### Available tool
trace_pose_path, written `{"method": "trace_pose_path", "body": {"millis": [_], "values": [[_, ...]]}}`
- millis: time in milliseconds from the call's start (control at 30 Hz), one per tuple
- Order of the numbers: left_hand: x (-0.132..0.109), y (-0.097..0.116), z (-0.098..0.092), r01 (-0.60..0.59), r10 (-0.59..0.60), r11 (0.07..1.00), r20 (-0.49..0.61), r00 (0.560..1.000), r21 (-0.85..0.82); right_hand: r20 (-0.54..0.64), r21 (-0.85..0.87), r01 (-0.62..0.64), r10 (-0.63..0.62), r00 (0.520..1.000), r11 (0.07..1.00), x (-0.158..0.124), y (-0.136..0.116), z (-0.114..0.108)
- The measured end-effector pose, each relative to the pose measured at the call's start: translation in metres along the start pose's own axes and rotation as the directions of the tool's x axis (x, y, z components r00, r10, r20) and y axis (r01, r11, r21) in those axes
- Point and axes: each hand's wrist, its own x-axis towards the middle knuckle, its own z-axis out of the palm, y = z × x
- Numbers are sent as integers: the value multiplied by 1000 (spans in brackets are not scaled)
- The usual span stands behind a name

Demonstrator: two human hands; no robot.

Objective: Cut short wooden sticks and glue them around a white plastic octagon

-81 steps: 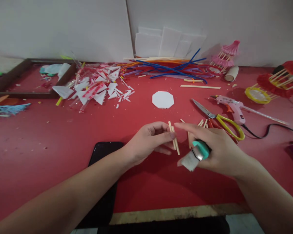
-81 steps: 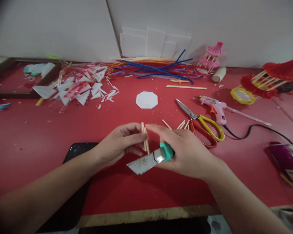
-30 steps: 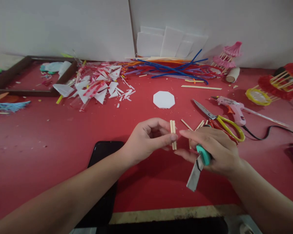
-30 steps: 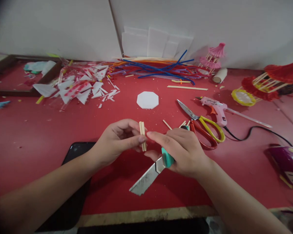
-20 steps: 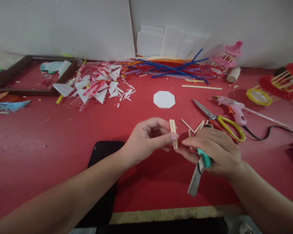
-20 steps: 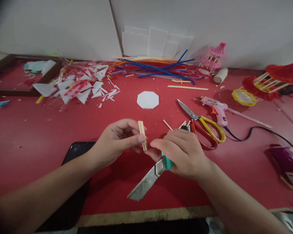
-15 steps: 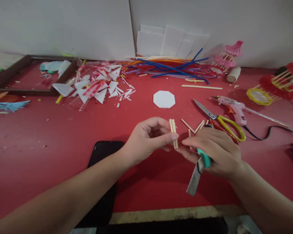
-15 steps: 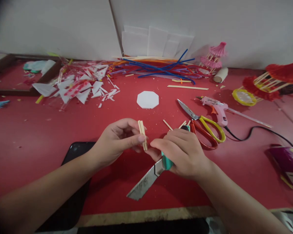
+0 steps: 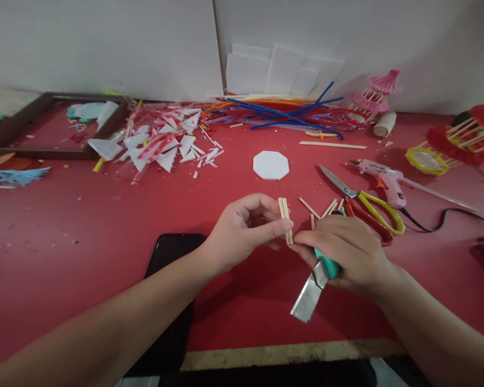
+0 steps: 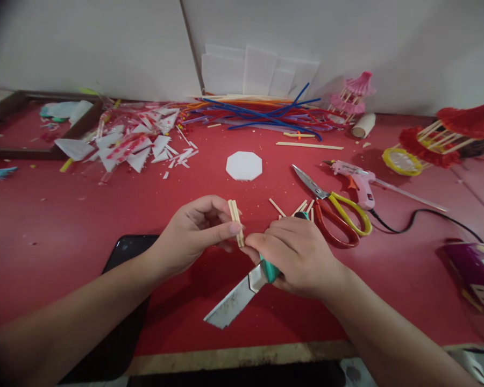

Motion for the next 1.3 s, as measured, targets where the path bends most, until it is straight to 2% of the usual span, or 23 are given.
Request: {"method": "trace_pose_path", "body": {"millis": [333, 433, 500, 567, 667, 733, 800, 900, 967, 1033, 1100, 1200, 1233, 1300], "values": [[0, 1, 1, 5, -6, 997, 5, 1000, 74, 39, 60, -151, 149, 988, 987, 1, -5, 3], [1, -1, 1, -4, 10, 996, -67, 998, 86, 36, 56, -231, 230, 973, 971, 0, -4, 0], [3, -3, -2, -37, 48, 996, -150, 987, 80, 67, -44, -321, 324, 944, 946, 0, -1, -3], [6, -4, -5, -55, 71, 996, -249, 966, 72, 182, -188, -423, 455, 872, 886, 1, 2, -5], [9, -4, -8, -47, 66, 997, -374, 925, 61, 418, -373, -488, 612, 671, 789, 5, 2, -5], [10, -3, -9, -54, 75, 997, -409, 909, 62, 505, -447, -486, 660, 555, 751, 8, 1, -4], [10, -2, -8, -71, 92, 995, -421, 902, 65, 515, -507, -494, 708, 484, 706, 9, 0, -4], [10, -2, -7, -87, 106, 994, -433, 895, 64, 470, -581, -500, 766, 439, 642, 7, 2, -7], [10, -2, -7, -90, 106, 994, -435, 894, 57, 425, -618, -496, 790, 442, 610, 5, 5, -10], [10, -2, -8, -90, 104, 995, -435, 894, 51, 362, -627, -508, 799, 480, 590, 4, 6, -11], [10, -2, -8, -86, 99, 995, -432, 896, 50, 249, -583, -554, 780, 574, 594, 4, 5, -11], [9, -2, -8, -92, 111, 994, -404, 908, 66, 28, -405, -582, 645, 763, 705, 5, -1, -8], [9, -2, -8, -97, 121, 992, -384, 915, 82, -30, -348, -558, 586, 810, 753, 6, -3, -6], [7, -3, -7, -113, 154, 984, -327, 932, 140, -85, -261, -503, 499, 862, 824, 6, -7, -4]]}}
